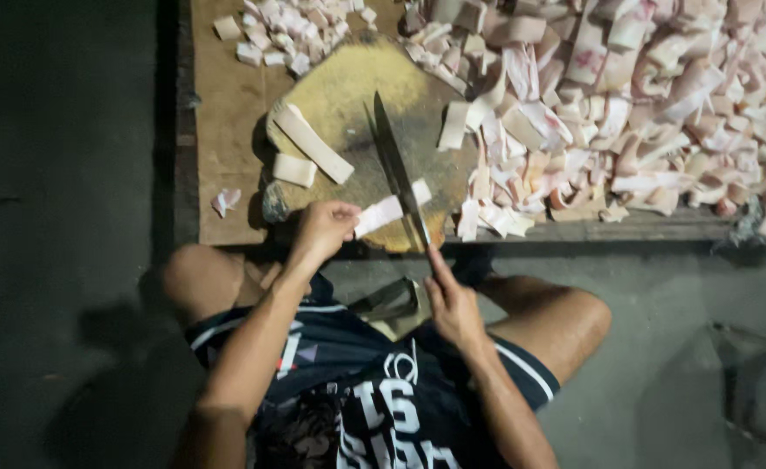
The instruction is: The person sits on the floor and uses a large knife to cut strips of raw meat into small pieces on a wooden cutting board. The cut pieces accumulate on the board and a nearby tray.
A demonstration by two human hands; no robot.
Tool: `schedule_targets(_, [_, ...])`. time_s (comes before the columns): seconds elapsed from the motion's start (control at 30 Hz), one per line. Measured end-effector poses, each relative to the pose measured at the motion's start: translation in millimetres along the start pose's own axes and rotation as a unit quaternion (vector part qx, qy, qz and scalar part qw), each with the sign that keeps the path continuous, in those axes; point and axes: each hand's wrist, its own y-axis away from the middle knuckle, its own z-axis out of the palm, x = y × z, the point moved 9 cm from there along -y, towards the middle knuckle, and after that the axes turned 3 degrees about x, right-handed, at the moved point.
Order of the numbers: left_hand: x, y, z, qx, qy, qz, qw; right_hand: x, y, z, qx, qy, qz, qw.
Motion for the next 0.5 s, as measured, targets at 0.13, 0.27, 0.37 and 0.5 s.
schedule_targets(0.13, [7, -11, 9, 0.007, -0.043, -0.002, 0.999, -3, 7, -36, 0.011, 0.039, 0.064, 0.997])
schedule_targets(0.27, [-7, 1, 15, 0.001, -0.046, -0.027, 0.999, -40, 36, -63, 0.073, 0.013, -0.05, 0.996])
schedule_targets(0.37, [-5, -12, 14, 0.003, -0.036, -0.033, 0.999, -46, 30, -46, 0.086, 0.023, -0.133, 0.987])
schedule_targets(0.5, [-8, -4, 19, -0.006, 0.022, 0.001, 1.0, 5, 15, 20, -0.046, 0.135, 0.013, 0.99])
